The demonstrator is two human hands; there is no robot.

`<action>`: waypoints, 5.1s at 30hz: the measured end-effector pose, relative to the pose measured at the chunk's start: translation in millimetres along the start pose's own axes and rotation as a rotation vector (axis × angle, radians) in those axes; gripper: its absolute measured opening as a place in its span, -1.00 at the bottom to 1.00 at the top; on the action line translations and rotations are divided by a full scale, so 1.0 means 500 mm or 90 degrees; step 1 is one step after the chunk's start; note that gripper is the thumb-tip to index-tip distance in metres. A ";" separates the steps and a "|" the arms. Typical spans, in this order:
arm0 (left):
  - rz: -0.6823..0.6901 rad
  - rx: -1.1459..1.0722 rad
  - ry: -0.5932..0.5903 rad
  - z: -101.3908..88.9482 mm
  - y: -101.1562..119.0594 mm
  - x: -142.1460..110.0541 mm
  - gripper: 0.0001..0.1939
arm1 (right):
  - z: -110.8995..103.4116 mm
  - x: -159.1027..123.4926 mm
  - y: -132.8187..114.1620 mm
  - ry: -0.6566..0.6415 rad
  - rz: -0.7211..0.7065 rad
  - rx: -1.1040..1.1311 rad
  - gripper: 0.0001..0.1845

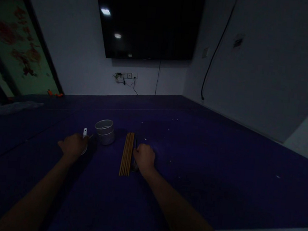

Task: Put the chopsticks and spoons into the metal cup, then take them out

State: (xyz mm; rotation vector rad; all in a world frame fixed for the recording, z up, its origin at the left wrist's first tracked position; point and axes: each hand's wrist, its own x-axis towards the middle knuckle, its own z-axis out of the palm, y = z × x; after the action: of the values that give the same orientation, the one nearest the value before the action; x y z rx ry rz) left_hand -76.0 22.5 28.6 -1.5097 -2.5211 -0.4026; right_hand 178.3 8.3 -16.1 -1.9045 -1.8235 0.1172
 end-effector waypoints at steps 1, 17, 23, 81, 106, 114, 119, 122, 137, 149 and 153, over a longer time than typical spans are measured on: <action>-0.002 -0.005 0.008 -0.004 0.001 0.000 -0.52 | 0.000 0.000 0.000 0.004 0.000 0.003 -0.74; 0.416 -0.391 0.449 -0.039 0.078 -0.118 -0.71 | -0.064 -0.037 -0.018 0.187 -0.231 0.268 -0.65; 0.730 -0.417 0.485 -0.002 0.121 -0.165 -0.94 | -0.066 -0.057 -0.022 0.193 -0.409 0.351 -0.71; 0.729 -0.247 -0.156 0.065 0.131 -0.164 -0.57 | -0.022 0.014 0.054 -0.018 -0.018 0.098 -0.81; 0.733 -0.198 -0.115 0.048 0.117 -0.151 -0.55 | -0.027 0.011 0.049 -0.033 -0.019 0.052 -0.77; 0.860 -0.268 -0.177 0.036 0.133 -0.184 -0.55 | -0.028 0.013 0.051 -0.029 -0.026 0.039 -0.77; 0.880 -0.277 -0.208 0.023 0.134 -0.193 -0.59 | -0.032 0.015 0.054 -0.023 -0.013 0.034 -0.78; 0.873 -0.286 -0.202 0.019 0.134 -0.196 -0.57 | -0.032 0.014 0.054 -0.018 -0.017 0.034 -0.77; 0.820 -0.283 -0.177 0.019 0.130 -0.175 -0.54 | -0.018 0.014 0.051 0.006 -0.056 0.121 -0.84; 0.801 -0.280 -0.175 0.022 0.116 -0.152 -0.51 | 0.001 0.006 0.022 -0.025 -0.096 0.118 -0.79; 0.793 -0.296 -0.163 0.024 0.115 -0.152 -0.52 | 0.005 0.002 0.014 -0.029 -0.087 0.100 -0.77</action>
State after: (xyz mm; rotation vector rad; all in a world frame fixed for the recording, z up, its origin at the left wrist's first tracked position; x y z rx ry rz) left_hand 10.3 -11.6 3.7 -3.0055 -1.1434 -0.5789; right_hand 184.0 10.3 -20.8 -1.6785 -1.9087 0.2504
